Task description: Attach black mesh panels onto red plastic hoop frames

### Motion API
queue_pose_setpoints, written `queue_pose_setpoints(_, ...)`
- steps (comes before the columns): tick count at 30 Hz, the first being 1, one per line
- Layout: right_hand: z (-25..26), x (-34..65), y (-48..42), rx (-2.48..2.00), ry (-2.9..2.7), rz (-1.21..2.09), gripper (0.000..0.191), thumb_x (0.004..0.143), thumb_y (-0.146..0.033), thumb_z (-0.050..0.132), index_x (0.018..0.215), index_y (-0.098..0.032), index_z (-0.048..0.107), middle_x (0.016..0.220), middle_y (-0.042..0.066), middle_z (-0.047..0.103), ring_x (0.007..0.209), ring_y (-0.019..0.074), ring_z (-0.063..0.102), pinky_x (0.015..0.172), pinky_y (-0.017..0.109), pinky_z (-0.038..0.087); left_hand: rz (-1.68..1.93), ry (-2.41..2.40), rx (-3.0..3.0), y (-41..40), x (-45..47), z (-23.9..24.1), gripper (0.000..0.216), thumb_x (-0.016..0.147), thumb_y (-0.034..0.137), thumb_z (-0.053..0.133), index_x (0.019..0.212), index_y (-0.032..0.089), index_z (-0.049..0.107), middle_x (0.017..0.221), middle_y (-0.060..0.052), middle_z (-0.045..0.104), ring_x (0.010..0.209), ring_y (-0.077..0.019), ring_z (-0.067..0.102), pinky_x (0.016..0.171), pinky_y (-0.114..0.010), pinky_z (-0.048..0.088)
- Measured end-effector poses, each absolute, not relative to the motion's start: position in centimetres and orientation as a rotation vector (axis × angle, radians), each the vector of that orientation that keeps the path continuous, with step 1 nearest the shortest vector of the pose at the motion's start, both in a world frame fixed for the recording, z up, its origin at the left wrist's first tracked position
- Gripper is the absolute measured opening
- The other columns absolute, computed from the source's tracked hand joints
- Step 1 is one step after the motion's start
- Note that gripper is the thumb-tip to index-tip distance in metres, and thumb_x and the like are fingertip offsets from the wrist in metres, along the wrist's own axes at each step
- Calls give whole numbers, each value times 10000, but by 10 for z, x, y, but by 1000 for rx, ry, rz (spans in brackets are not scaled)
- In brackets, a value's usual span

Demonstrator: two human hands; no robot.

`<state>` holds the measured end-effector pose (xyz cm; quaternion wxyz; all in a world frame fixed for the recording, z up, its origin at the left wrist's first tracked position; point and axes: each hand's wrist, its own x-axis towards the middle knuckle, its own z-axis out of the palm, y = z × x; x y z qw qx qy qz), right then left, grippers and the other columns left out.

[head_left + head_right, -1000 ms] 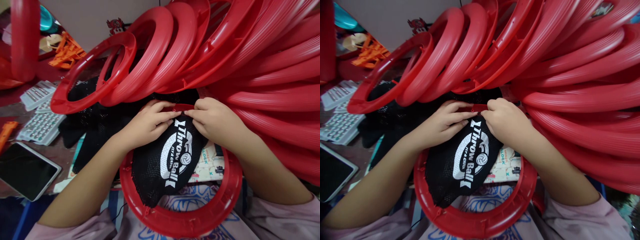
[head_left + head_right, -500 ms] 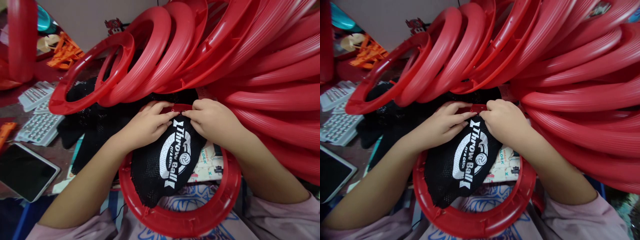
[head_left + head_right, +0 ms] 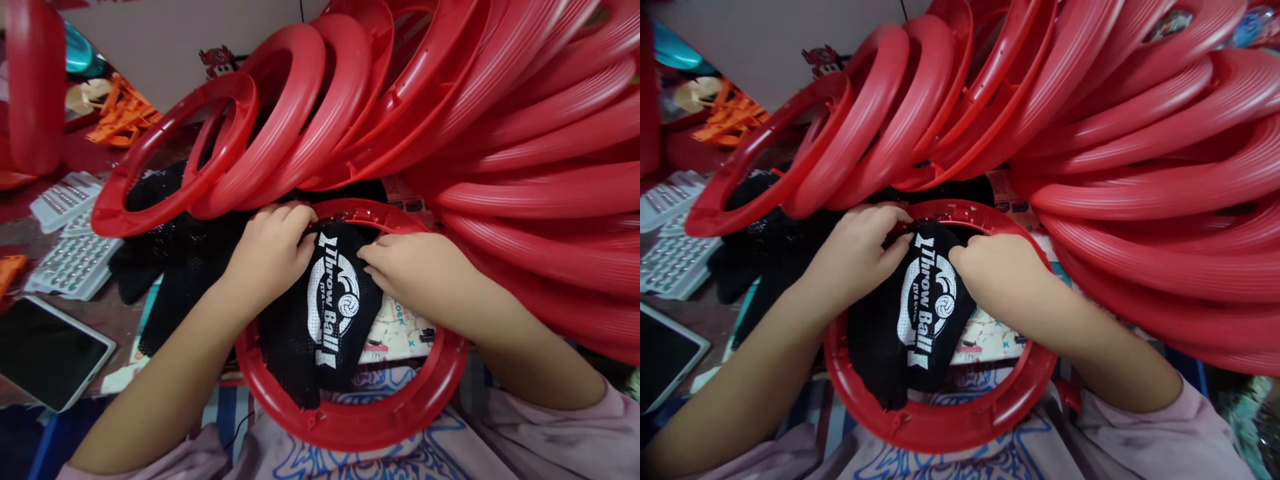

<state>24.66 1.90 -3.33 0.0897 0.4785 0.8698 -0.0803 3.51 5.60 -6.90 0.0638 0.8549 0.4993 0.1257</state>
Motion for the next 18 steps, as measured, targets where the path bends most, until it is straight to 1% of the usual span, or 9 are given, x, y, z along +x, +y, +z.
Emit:
queue_pose_setpoints(2,-37,246,19,1426,2601,-213,162,918,-198,508,933,-197,669,900,65,694,766,237,664,528,317,315,306,1604,2649,51,37,-67,236,900,183,469,1097,168,599,1108,-128,667,1022,-309,610,922,-494,495)
queue_pose_setpoints(4,-43,246,23,1460,2612,-207,164,916,-206,519,970,-191,673,954,75,690,783,233,665,523,311,322,209,1640,2721,46,37,-64,305,915,184,445,1194,176,568,1122,-143,652,1023,-316,600,911,-499,496)
queue_pose_setpoints(6,-50,246,28,1507,2612,-219,196,915,-204,517,1020,-184,682,994,84,689,790,232,669,529,309,342,90,1617,2763,43,35,-59,390,921,186,431,1300,159,516,1114,-162,632,1010,-327,592,900,-506,498)
queue_pose_setpoints(9,-56,244,35,1544,2589,-316,227,912,-194,508,1027,-179,703,1012,93,697,835,243,671,568,315,384,13,1553,2741,42,28,-53,487,915,200,452,1397,130,452,1110,-177,599,1017,-348,576,910,-526,495)
queue_pose_setpoints(12,-57,244,39,1518,2625,-501,254,890,-146,502,1010,-186,722,1008,84,707,906,236,659,663,315,428,32,1482,2725,43,18,-54,539,916,213,473,1451,178,412,1131,-165,564,1037,-345,563,918,-532,499)
queue_pose_setpoints(15,-50,248,40,1480,2727,-688,271,853,-95,497,969,-169,730,971,74,700,911,198,636,759,300,436,49,1417,2760,45,9,-56,549,923,222,482,1466,234,400,1154,-147,539,1025,-326,564,909,-520,510)
queue_pose_setpoints(18,-42,254,38,1390,2858,-772,290,835,-103,494,1004,-151,725,976,79,671,869,173,607,765,287,430,28,1379,2758,46,9,-53,588,920,263,519,1485,222,361,1198,-145,548,1048,-323,572,938,-526,503)
